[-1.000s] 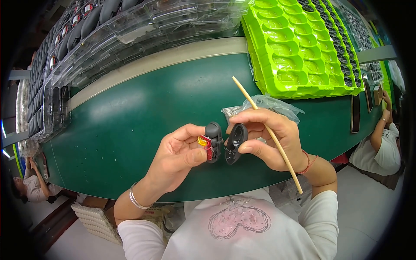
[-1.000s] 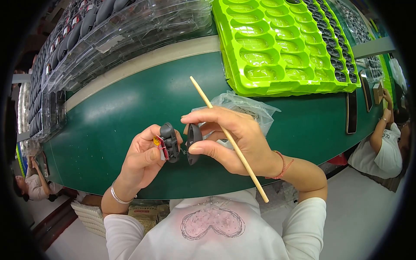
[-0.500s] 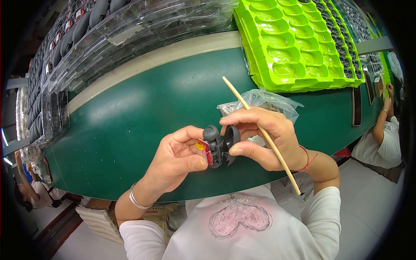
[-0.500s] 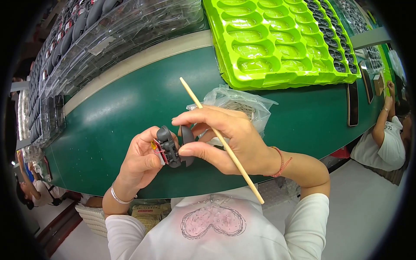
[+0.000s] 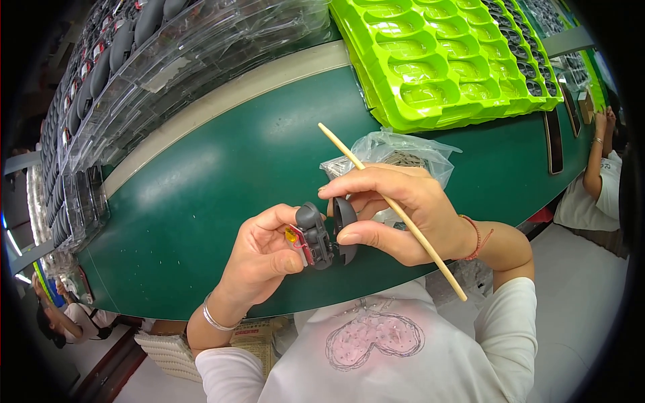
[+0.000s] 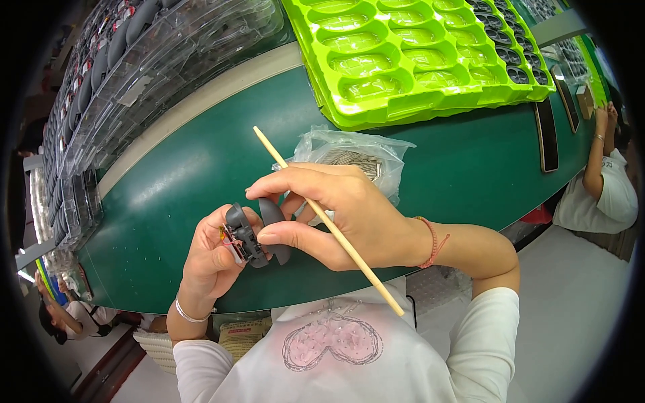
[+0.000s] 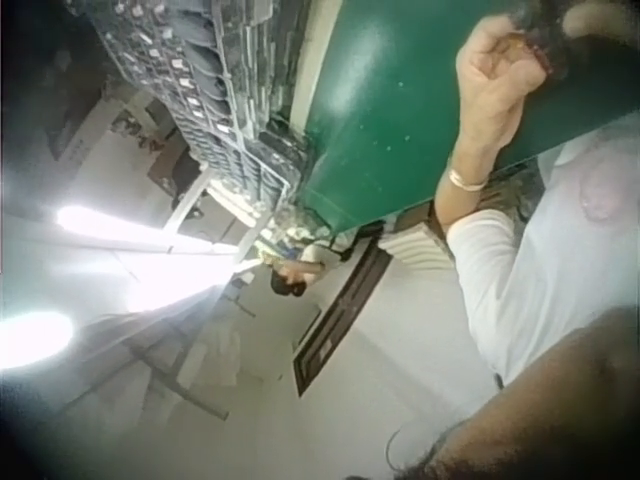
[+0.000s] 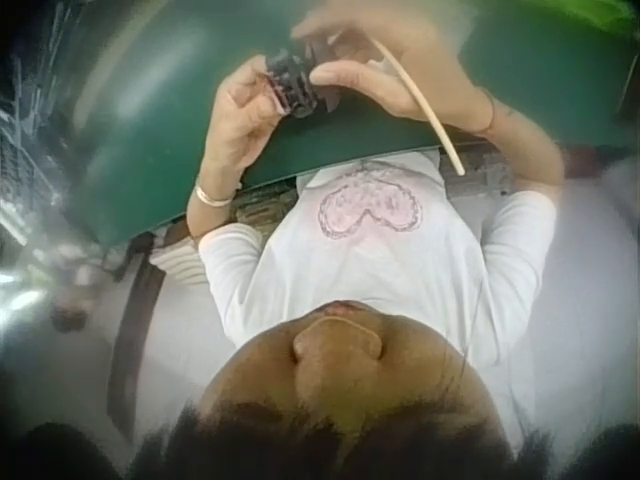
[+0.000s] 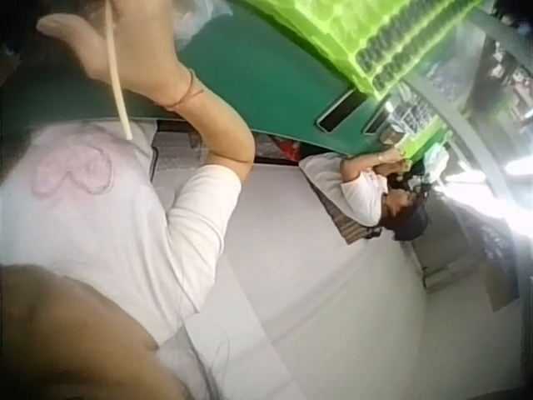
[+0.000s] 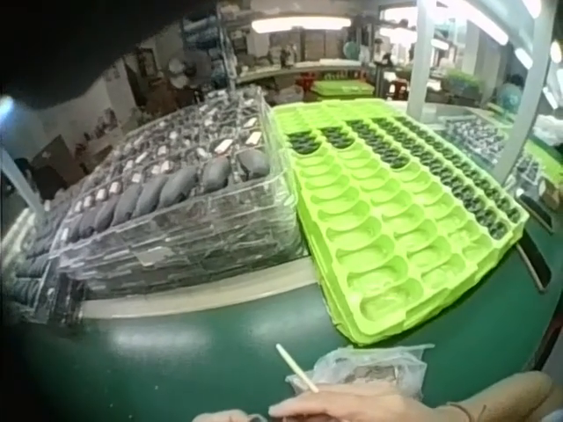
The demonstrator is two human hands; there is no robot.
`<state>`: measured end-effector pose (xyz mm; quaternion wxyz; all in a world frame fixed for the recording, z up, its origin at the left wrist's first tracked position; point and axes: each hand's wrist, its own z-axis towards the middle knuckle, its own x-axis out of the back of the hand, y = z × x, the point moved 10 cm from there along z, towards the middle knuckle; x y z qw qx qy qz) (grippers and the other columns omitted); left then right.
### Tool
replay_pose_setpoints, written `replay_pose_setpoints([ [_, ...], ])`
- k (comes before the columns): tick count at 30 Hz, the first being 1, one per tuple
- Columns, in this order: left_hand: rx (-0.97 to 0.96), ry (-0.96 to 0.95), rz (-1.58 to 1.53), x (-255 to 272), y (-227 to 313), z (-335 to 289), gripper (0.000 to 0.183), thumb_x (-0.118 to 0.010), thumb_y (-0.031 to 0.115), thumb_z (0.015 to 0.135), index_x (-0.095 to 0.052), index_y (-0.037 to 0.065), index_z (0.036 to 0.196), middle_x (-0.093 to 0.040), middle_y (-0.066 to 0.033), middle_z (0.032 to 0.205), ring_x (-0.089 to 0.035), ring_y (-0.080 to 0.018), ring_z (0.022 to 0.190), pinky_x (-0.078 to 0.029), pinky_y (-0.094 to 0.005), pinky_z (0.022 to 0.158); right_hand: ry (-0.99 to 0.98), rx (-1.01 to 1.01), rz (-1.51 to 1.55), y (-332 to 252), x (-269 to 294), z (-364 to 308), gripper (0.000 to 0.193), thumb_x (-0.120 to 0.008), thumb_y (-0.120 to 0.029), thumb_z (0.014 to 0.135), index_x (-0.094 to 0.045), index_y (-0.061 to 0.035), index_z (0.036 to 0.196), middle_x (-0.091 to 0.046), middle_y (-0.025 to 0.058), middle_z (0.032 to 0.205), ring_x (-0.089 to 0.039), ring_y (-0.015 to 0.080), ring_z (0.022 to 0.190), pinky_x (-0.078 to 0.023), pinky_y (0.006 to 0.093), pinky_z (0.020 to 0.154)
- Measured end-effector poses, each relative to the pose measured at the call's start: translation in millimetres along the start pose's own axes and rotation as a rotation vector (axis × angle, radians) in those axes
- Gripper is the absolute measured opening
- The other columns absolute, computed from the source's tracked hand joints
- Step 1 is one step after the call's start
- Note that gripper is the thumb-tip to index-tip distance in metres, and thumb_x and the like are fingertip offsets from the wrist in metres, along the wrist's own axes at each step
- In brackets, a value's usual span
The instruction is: The person assembles small electronic components by placing electronic circuitry and lithium batteries into plastic casings, using a wooden stick to seat the parts.
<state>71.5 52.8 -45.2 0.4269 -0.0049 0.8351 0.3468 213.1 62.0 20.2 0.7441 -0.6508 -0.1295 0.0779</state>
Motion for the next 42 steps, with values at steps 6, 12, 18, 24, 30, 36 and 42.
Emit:
replay_pose_setpoints([
  [6, -0.017, 0.024, 0.032, -2.5, 2.4, -1.4, 0.052, -0.087, 0.022, 0.078, -0.059, 0.001, 0.117, -0.067, -0.0072, 0.111, -0.066, -0.0149, 0.101, -0.053, -0.0308, 0.093, 0.010, 0.003, -0.040, 2.9, 4.4, -0.3, 0.038, -0.076, -0.004, 0.084, -0.064, 0.0009, 0.119, -0.069, 0.0129, 0.098, -0.072, 0.0182, 0.083, -0.060, 0.0276, 0.072],
  [12, -0.021, 0.051, 0.075, -0.7, 2.7, -0.7, 0.053, -0.088, 0.022, 0.076, -0.060, 0.001, 0.116, -0.066, -0.0064, 0.109, -0.065, -0.0148, 0.101, -0.053, -0.0315, 0.093, 0.015, 0.055, -0.042, -2.6, 2.3, -1.8, 0.038, -0.077, -0.005, 0.084, -0.063, 0.0025, 0.118, -0.069, 0.0127, 0.100, -0.072, 0.0179, 0.082, -0.060, 0.0280, 0.071],
  [18, -0.001, 0.046, 0.094, -1.8, 0.0, -0.9, 0.056, -0.090, 0.020, 0.073, -0.060, 0.001, 0.116, -0.065, -0.0064, 0.112, -0.064, -0.0149, 0.104, -0.051, -0.0326, 0.095, 0.011, 0.032, -0.007, 1.7, -0.3, -2.9, 0.037, -0.077, -0.005, 0.084, -0.064, 0.0034, 0.117, -0.069, 0.0141, 0.102, -0.072, 0.0192, 0.085, -0.062, 0.0289, 0.073],
  [24, -0.032, 0.028, 0.130, -1.4, 0.5, -0.4, 0.057, -0.092, 0.018, 0.069, -0.061, 0.002, 0.114, -0.065, -0.0065, 0.110, -0.064, -0.0143, 0.100, -0.051, -0.0306, 0.091, 0.083, 0.137, -0.004, -4.0, 1.7, -3.5, 0.033, -0.077, -0.010, 0.083, -0.063, 0.0030, 0.110, -0.067, 0.0132, 0.093, -0.067, 0.0204, 0.072, -0.058, 0.0283, 0.058],
  [30, -0.044, 0.035, 0.125, 0.9, 0.6, 0.5, 0.054, -0.094, 0.014, 0.064, -0.061, 0.004, 0.106, -0.064, -0.0071, 0.105, -0.063, -0.0146, 0.097, -0.052, -0.0304, 0.089, 0.077, 0.147, 0.015, -8.3, 0.0, -4.1, 0.031, -0.075, -0.011, 0.084, -0.063, 0.0017, 0.109, -0.065, 0.0127, 0.090, -0.066, 0.0228, 0.075, -0.059, 0.0293, 0.058],
  [36, -0.121, 0.103, 0.147, -2.6, 6.4, -1.1, 0.052, -0.093, 0.008, 0.064, -0.062, 0.003, 0.106, -0.064, -0.0078, 0.102, -0.064, -0.0149, 0.092, -0.054, -0.0314, 0.085, 0.021, 0.083, -0.028, -3.4, -2.8, -5.6, 0.040, -0.080, -0.010, 0.081, -0.065, 0.0012, 0.116, -0.068, 0.0135, 0.103, -0.069, 0.0201, 0.087, -0.063, 0.0289, 0.071],
  [42, -0.266, 0.121, 0.332, -7.3, 22.7, -8.0, 0.040, -0.087, -0.007, 0.067, -0.066, -0.002, 0.100, -0.063, -0.0117, 0.101, -0.067, -0.0200, 0.092, -0.060, -0.0329, 0.082, 0.065, 0.136, -0.069, -4.5, 0.2, -6.8, 0.041, -0.080, -0.011, 0.080, -0.065, 0.0005, 0.117, -0.068, 0.0126, 0.100, -0.068, 0.0212, 0.084, -0.059, 0.0297, 0.069],
])
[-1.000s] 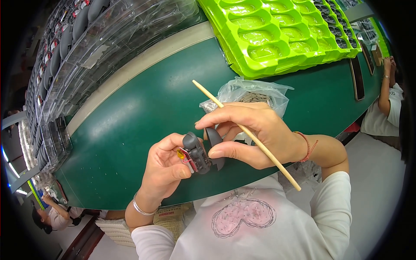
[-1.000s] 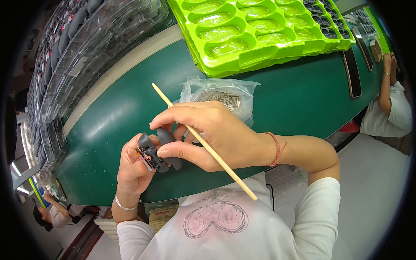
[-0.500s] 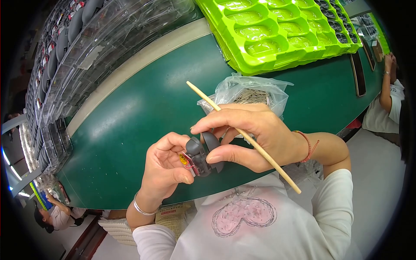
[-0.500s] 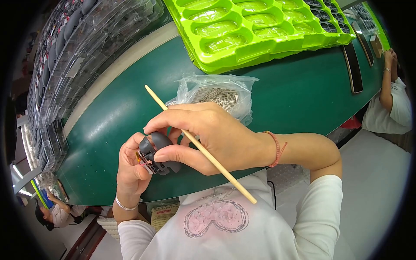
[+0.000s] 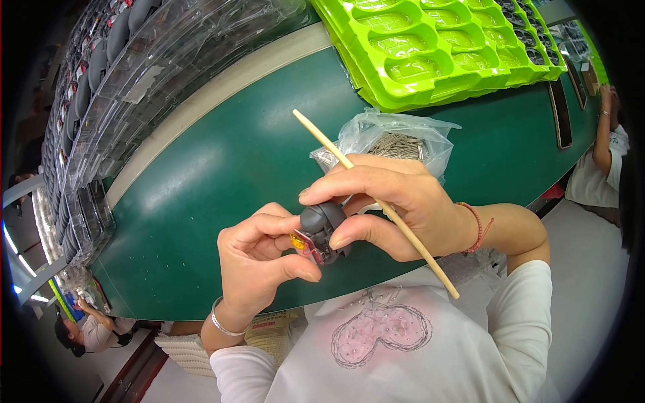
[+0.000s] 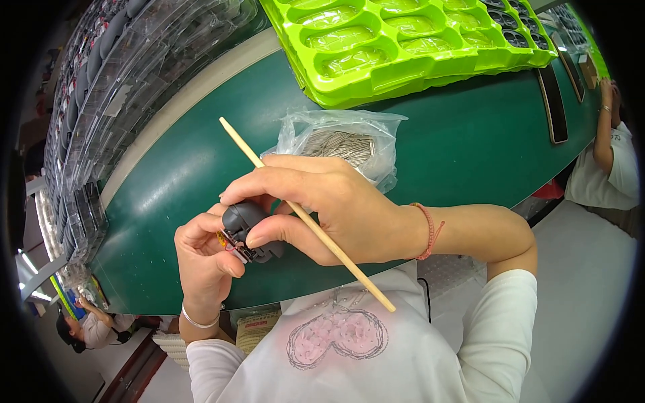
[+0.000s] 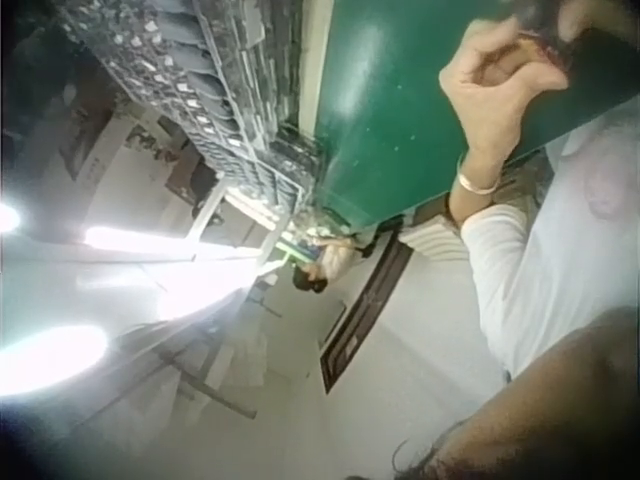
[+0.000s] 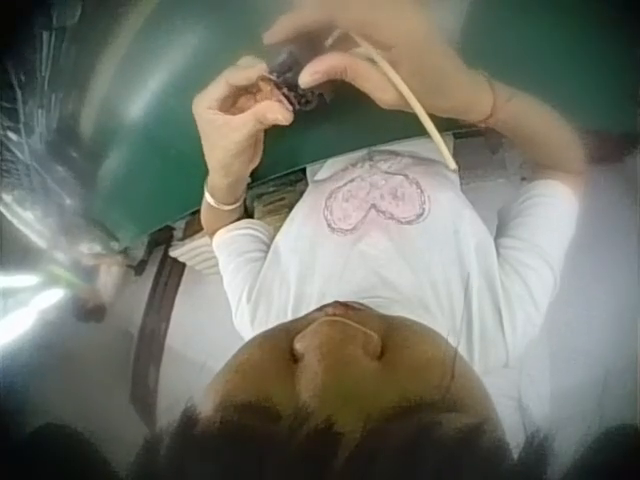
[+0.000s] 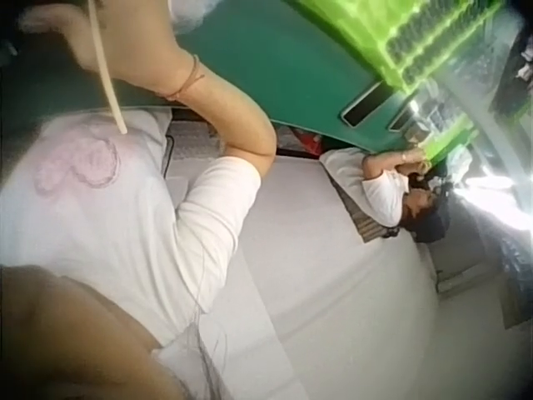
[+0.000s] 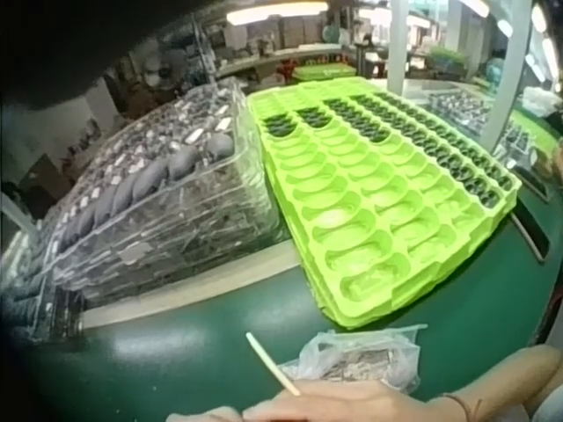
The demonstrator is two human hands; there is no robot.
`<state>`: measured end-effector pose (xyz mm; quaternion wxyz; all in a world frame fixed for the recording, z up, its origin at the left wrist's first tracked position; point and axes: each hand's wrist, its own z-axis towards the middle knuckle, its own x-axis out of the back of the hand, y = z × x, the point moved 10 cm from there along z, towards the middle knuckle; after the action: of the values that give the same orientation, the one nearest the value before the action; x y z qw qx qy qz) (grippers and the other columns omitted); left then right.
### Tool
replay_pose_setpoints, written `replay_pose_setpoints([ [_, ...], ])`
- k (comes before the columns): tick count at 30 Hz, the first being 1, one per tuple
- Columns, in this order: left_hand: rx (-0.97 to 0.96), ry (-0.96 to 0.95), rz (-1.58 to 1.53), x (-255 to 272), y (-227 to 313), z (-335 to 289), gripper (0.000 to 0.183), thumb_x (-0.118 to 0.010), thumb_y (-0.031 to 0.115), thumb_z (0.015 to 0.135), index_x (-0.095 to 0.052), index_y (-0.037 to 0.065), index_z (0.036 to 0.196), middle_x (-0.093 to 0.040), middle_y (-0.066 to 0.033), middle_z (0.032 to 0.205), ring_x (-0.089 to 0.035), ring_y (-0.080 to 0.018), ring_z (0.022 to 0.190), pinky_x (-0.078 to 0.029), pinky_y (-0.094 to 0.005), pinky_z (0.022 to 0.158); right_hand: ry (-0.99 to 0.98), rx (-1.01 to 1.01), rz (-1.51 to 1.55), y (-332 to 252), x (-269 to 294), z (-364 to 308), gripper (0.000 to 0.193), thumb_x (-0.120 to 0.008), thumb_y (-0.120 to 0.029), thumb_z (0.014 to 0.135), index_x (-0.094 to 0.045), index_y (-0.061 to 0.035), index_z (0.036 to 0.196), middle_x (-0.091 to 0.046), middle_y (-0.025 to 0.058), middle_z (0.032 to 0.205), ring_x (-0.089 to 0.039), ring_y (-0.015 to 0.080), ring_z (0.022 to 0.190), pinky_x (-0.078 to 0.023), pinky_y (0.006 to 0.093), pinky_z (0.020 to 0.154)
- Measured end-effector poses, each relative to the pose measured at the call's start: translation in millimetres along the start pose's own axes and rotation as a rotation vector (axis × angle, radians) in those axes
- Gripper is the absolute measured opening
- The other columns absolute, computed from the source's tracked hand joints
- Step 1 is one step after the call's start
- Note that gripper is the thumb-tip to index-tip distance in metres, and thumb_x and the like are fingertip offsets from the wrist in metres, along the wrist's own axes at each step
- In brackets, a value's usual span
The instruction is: The person assembles small electronic components by placing electronic circuitry and lithium batteries into plastic casings, using a wooden stick to seat the parts.
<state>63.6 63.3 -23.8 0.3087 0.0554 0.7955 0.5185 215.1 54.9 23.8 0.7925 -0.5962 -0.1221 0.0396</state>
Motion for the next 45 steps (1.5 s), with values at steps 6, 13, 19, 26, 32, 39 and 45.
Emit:
replay_pose_setpoints([
  [6, -0.052, -0.032, 0.236, -8.8, 11.5, -3.5, 0.037, -0.085, -0.011, 0.068, -0.062, -0.006, 0.096, -0.067, -0.0143, 0.094, -0.071, -0.0217, 0.085, -0.062, -0.0324, 0.080, -0.001, 0.026, -0.030, 0.7, -4.6, -1.5, 0.043, -0.082, -0.013, 0.078, -0.066, -0.0014, 0.116, -0.069, 0.0110, 0.091, -0.067, 0.0213, 0.078, -0.053, 0.0309, 0.068],
  [13, -0.098, 0.014, 0.318, -14.8, 20.7, -1.9, 0.061, -0.090, 0.001, 0.067, -0.059, -0.004, 0.119, -0.072, -0.0153, 0.096, -0.072, -0.0167, 0.086, -0.061, -0.0307, 0.075, 0.041, 0.024, 0.077, -1.5, -9.0, -2.9, 0.030, -0.077, -0.011, 0.081, -0.064, -0.0019, 0.107, -0.066, 0.0110, 0.094, -0.064, 0.0223, 0.075, -0.054, 0.0307, 0.064],
  [19, -0.514, -0.117, 0.978, -41.4, 42.9, -0.5, 0.068, -0.098, 0.027, 0.054, -0.067, 0.005, 0.111, -0.067, -0.0074, 0.099, -0.058, -0.0130, 0.079, -0.047, -0.0241, 0.054, 0.039, -0.068, 0.148, 1.7, -9.4, -6.8, 0.035, -0.081, -0.012, 0.080, -0.058, -0.0010, 0.105, -0.055, 0.0116, 0.109, -0.062, 0.0185, 0.088, -0.059, 0.0267, 0.070],
  [26, -0.416, 0.006, 0.661, -18.9, 35.3, -4.1, 0.068, -0.099, 0.015, 0.056, -0.056, 0.003, 0.107, -0.063, -0.0145, 0.109, -0.065, -0.0186, 0.093, -0.058, -0.0313, 0.075, -0.075, -0.002, 0.110, -1.5, -15.1, -5.3, 0.039, -0.081, -0.010, 0.080, -0.061, 0.0011, 0.112, -0.057, 0.0150, 0.116, -0.062, 0.0196, 0.100, -0.061, 0.0263, 0.072],
  [32, -0.419, -0.012, 0.549, -10.8, 36.5, -3.0, 0.071, -0.098, 0.011, 0.057, -0.053, 0.002, 0.110, -0.062, -0.0171, 0.111, -0.065, -0.0210, 0.100, -0.057, -0.0344, 0.086, 0.001, 0.165, 0.063, -11.7, -11.3, -7.4, 0.042, -0.075, 0.000, 0.080, -0.064, -0.0016, 0.120, -0.064, 0.0181, 0.114, -0.067, 0.0261, 0.090, -0.058, 0.0299, 0.071],
  [39, -0.458, -0.073, 0.806, -27.1, 46.0, -5.1, 0.066, -0.093, 0.014, 0.066, -0.057, -0.003, 0.119, -0.065, -0.0203, 0.115, -0.068, -0.0237, 0.100, -0.059, -0.0341, 0.086, 0.090, 0.240, -0.054, -16.4, -3.8, -9.2, 0.045, -0.071, 0.009, 0.077, -0.064, -0.0033, 0.120, -0.067, 0.0166, 0.108, -0.069, 0.0292, 0.087, -0.057, 0.0325, 0.070],
  [45, -0.414, -0.003, 0.783, -16.4, 36.6, -6.4, 0.058, -0.090, 0.015, 0.071, -0.058, -0.004, 0.116, -0.067, -0.0215, 0.113, -0.070, -0.0246, 0.097, -0.059, -0.0330, 0.082, 0.032, 0.178, -0.114, -8.5, -7.8, -9.5, 0.041, -0.077, 0.005, 0.075, -0.067, 0.0006, 0.115, -0.069, 0.0225, 0.110, -0.071, 0.0305, 0.093, -0.058, 0.0352, 0.078],
])
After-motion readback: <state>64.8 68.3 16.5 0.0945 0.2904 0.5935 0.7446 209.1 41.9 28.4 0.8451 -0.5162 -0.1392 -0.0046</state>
